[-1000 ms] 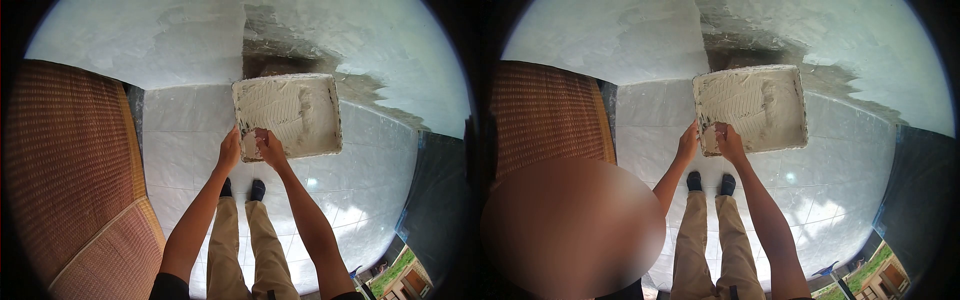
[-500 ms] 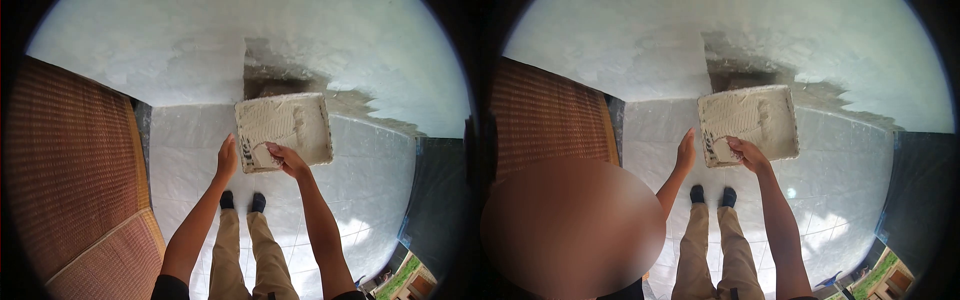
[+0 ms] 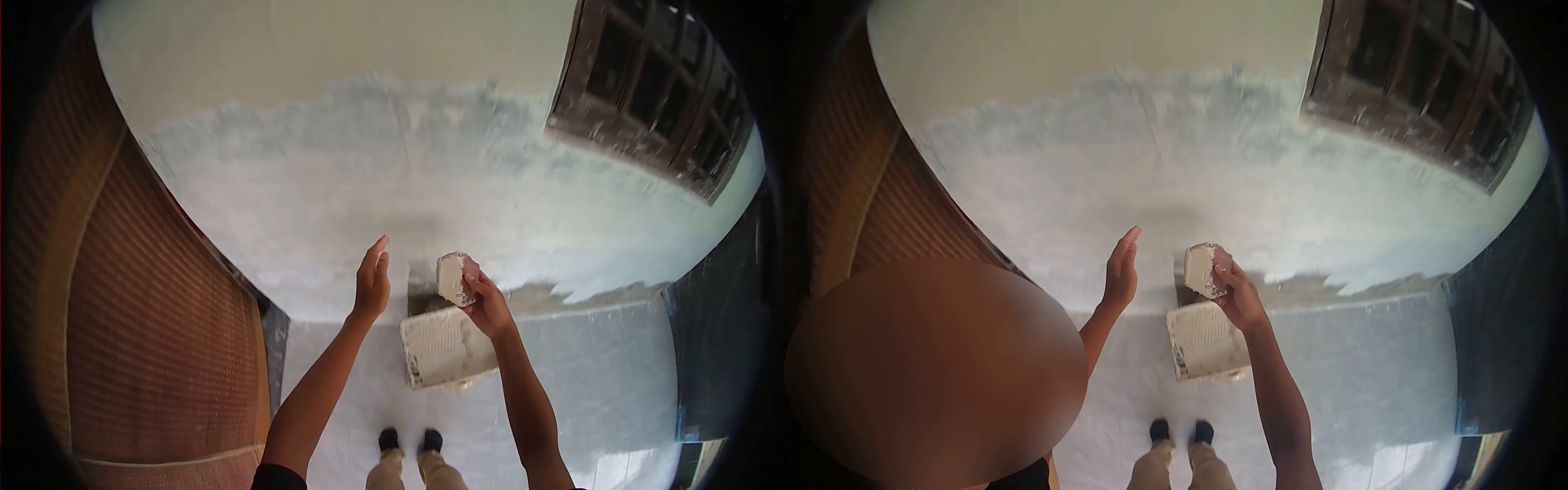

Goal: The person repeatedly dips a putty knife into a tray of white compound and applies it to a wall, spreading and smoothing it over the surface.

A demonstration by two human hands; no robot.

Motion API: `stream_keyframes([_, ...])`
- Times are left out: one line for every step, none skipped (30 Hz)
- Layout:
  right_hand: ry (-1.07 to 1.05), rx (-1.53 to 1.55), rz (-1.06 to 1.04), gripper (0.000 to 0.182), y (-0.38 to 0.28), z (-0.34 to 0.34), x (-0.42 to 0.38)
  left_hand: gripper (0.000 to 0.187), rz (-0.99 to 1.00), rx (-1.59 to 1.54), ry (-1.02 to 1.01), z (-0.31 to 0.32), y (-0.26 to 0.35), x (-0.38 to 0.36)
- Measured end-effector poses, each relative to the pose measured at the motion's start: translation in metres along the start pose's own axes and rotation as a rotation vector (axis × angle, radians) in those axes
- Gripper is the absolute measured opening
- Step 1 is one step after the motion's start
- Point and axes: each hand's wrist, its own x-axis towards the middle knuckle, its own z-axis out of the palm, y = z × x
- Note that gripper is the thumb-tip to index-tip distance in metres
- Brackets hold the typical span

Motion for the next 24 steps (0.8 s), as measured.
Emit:
stream_keyframes([-0.025,-0.010,-0.035,0.040,-0.021,0.017,0.002,0.044,0.044,-0.002,0.008,-0.008,0.021,0.018])
stream_keyframes([-0.022,-0.026,-0.070,0.040,-0.041,0.033,0.004,0.044,0.101,0.007,0.014,-0.017,0.042,0.034])
stream_keyframes([-0.018,-0.042,-0.105,0.041,-0.061,0.051,0.004,0.044,0.159,0.016,0.019,-0.026,0.063,0.050])
stream_keyframes([-0.005,-0.054,-0.138,0.042,-0.082,0.070,0.003,0.044,0.200,0.013,0.026,-0.034,0.084,0.064])
stream_keyframes([-0.027,-0.063,-0.174,0.042,-0.101,0.085,0.004,0.044,0.222,0.028,0.032,-0.042,0.105,0.077])
stream_keyframes([-0.043,-0.076,-0.216,0.041,-0.120,0.099,0.005,0.043,0.244,0.043,0.036,-0.050,0.127,0.091])
stream_keyframes([-0.057,-0.089,-0.256,0.041,-0.138,0.113,0.004,0.043,0.284,0.039,0.042,-0.058,0.148,0.104])
stream_keyframes([-0.065,-0.090,-0.275,0.038,-0.157,0.129,0.003,0.043,0.316,0.045,0.061,-0.066,0.168,0.116])
stream_keyframes([-0.080,-0.098,-0.306,0.038,-0.176,0.144,0.000,0.043,0.344,0.050,0.079,-0.074,0.186,0.125])
stream_keyframes([-0.069,-0.142,-0.333,0.037,-0.192,0.158,-0.004,0.043,0.374,0.043,0.084,-0.083,0.206,0.131])
stream_keyframes([-0.056,-0.185,-0.360,0.035,-0.208,0.172,-0.008,0.044,0.421,0.044,0.096,-0.091,0.225,0.140])
stream_keyframes([-0.019,-0.208,-0.391,0.033,-0.224,0.186,-0.010,0.044,0.463,0.047,0.107,-0.098,0.246,0.148])
stream_keyframes([-0.027,-0.211,-0.409,0.033,-0.238,0.200,-0.013,0.044,0.483,0.045,0.110,-0.105,0.263,0.154])
stream_keyframes([-0.012,-0.235,-0.457,0.033,-0.253,0.214,-0.017,0.044,0.529,0.045,0.120,-0.111,0.281,0.161])
stream_keyframes([0.004,-0.259,-0.502,0.033,-0.268,0.226,-0.019,0.043,0.571,0.045,0.130,-0.117,0.298,0.167])
stream_keyframes([-0.003,-0.281,-0.540,0.033,-0.282,0.233,-0.019,0.043,0.600,0.036,0.134,-0.122,0.314,0.172])
stream_keyframes([-0.010,-0.282,-0.556,0.033,-0.296,0.243,-0.020,0.043,0.617,0.034,0.136,-0.127,0.329,0.177])
stream_keyframes([-0.022,-0.318,-0.594,0.034,-0.309,0.253,-0.023,0.044,0.641,0.033,0.148,-0.131,0.342,0.183])
stream_keyframes([-0.034,-0.355,-0.630,0.034,-0.320,0.262,-0.024,0.044,0.662,0.034,0.160,-0.135,0.352,0.186])
stream_keyframes([-0.060,-0.375,-0.639,0.036,-0.332,0.269,-0.023,0.044,0.660,0.026,0.172,-0.138,0.362,0.190])
stream_keyframes([-0.069,-0.379,-0.647,0.036,-0.343,0.277,-0.023,0.044,0.670,0.025,0.180,-0.140,0.370,0.196])
stream_keyframes([-0.049,-0.387,-0.683,0.036,-0.351,0.285,-0.022,0.044,0.683,0.024,0.189,-0.142,0.375,0.203])
stream_keyframes([-0.030,-0.395,-0.719,0.036,-0.359,0.292,-0.022,0.044,0.697,0.022,0.199,-0.144,0.381,0.209])
stream_keyframes([-0.022,-0.402,-0.748,0.035,-0.367,0.301,-0.024,0.044,0.703,0.022,0.206,-0.145,0.387,0.216])
